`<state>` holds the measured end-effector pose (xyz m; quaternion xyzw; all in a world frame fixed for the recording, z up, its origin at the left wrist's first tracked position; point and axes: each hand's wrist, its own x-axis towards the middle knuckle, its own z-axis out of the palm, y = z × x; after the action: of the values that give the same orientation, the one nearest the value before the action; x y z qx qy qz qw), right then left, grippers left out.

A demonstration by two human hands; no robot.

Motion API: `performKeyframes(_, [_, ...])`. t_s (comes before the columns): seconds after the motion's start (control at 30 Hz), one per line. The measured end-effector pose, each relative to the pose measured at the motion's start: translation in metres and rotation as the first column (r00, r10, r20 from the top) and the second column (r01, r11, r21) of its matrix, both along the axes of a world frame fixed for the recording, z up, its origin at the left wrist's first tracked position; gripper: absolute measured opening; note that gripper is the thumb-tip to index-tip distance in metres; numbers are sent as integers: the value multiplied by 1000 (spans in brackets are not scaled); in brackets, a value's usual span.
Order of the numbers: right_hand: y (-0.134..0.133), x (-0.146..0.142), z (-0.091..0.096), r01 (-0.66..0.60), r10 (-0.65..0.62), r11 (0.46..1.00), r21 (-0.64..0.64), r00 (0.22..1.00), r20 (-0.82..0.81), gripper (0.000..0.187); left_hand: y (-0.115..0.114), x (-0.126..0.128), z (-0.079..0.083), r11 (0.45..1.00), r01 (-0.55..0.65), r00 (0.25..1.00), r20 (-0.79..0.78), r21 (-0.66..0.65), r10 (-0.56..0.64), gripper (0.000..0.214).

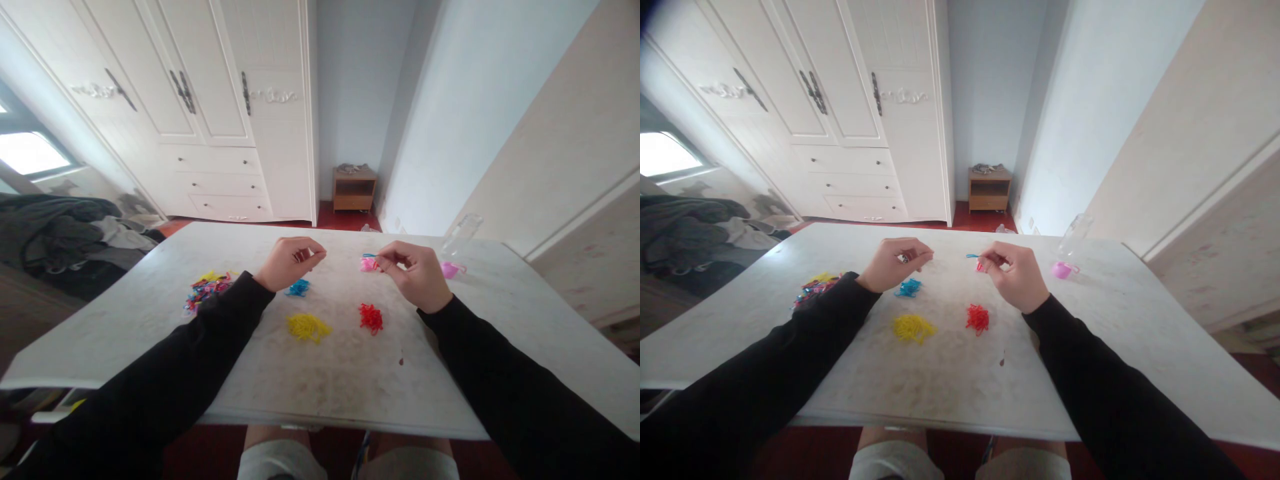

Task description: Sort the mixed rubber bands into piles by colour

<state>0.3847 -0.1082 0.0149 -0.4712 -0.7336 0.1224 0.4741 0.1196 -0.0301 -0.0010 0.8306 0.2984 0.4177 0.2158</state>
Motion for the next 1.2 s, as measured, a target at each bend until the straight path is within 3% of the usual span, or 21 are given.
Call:
performKeyframes(0.23, [-6,-21,-11,-140,141,990,-15,979,151,11,-20,14,-4,978,191,977,-111,81,-181,22])
performKeyframes(0.47, [-5,-16,-12,-164,164,986,-14,972,171,11,-18,16,-9,978,176,982,-94,111,-166,13])
performKeyframes(0.7, [-4,-18,-13,-235,235,972,-21,957,169,11,-21,18,-5,970,240,960,-156,43,-231,17])
performKeyframes(0.87, [-4,-18,-12,-162,161,987,-5,972,172,10,-8,-1,11,985,172,963,-215,17,-165,18])
performKeyframes(0.97, [-4,-17,-13,-131,131,991,-6,977,167,9,4,-19,18,977,203,943,-256,-63,-213,14])
performKeyframes(1.2, [-2,-16,-16,-153,157,988,-35,976,152,10,15,-28,12,955,252,860,-416,-158,-296,8])
